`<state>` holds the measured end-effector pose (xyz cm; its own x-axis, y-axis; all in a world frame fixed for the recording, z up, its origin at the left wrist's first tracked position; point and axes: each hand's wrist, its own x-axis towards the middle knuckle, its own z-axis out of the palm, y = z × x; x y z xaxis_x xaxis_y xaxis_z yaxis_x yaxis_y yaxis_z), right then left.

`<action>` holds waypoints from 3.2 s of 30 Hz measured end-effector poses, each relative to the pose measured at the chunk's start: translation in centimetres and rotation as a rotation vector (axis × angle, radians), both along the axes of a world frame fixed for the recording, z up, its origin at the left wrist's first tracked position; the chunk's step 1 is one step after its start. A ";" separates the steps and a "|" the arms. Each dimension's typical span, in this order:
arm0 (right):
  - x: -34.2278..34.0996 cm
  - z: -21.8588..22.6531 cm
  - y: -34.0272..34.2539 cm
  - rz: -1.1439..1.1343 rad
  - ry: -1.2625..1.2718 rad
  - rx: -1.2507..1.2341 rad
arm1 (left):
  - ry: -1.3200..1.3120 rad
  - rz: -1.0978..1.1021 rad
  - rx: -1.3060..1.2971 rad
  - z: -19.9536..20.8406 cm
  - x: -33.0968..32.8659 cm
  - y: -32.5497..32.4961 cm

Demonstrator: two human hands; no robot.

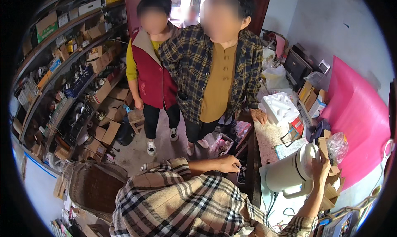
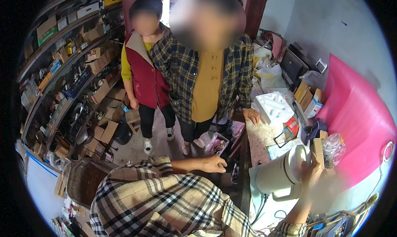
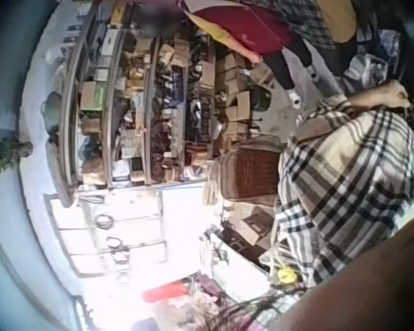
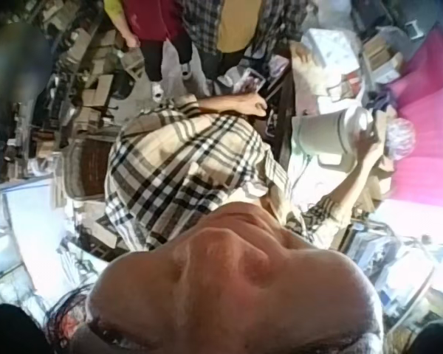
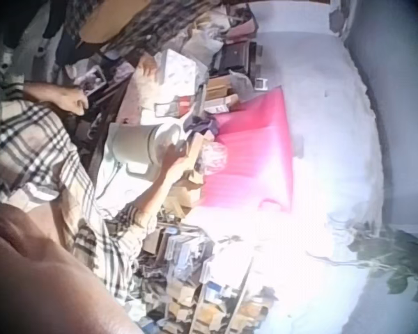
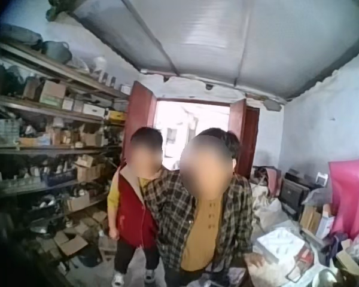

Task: The person assembles a white electric kettle by attaching the base and lid. They repeatedly remove and reattach the components while interacting with bystanders in a cluttered workshop environment.

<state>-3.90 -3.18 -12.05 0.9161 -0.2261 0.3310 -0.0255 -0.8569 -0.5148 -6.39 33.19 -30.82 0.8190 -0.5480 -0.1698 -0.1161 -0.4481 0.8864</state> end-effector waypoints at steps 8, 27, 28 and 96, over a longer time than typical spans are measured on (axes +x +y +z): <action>-1.5 4.3 1.7 -0.129 0.068 -0.063 | -0.044 -0.007 0.020 0.0 0.3 -0.1; -0.3 3.9 -9.7 0.031 -0.254 -0.188 | -0.093 -0.029 0.108 0.9 0.4 0.9; -0.4 4.0 -9.9 0.036 -0.275 -0.146 | -0.095 -0.030 0.118 1.4 0.2 0.9; -6.2 11.7 -0.9 -0.103 -0.460 0.431 | -0.027 -0.024 -0.043 -1.7 1.4 1.0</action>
<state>-10.07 -4.09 -0.39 0.6685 -0.5061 0.5449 0.2088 -0.5755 -0.7907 -4.95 34.23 -32.54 0.8094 -0.5740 -0.1240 -0.1504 -0.4068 0.9011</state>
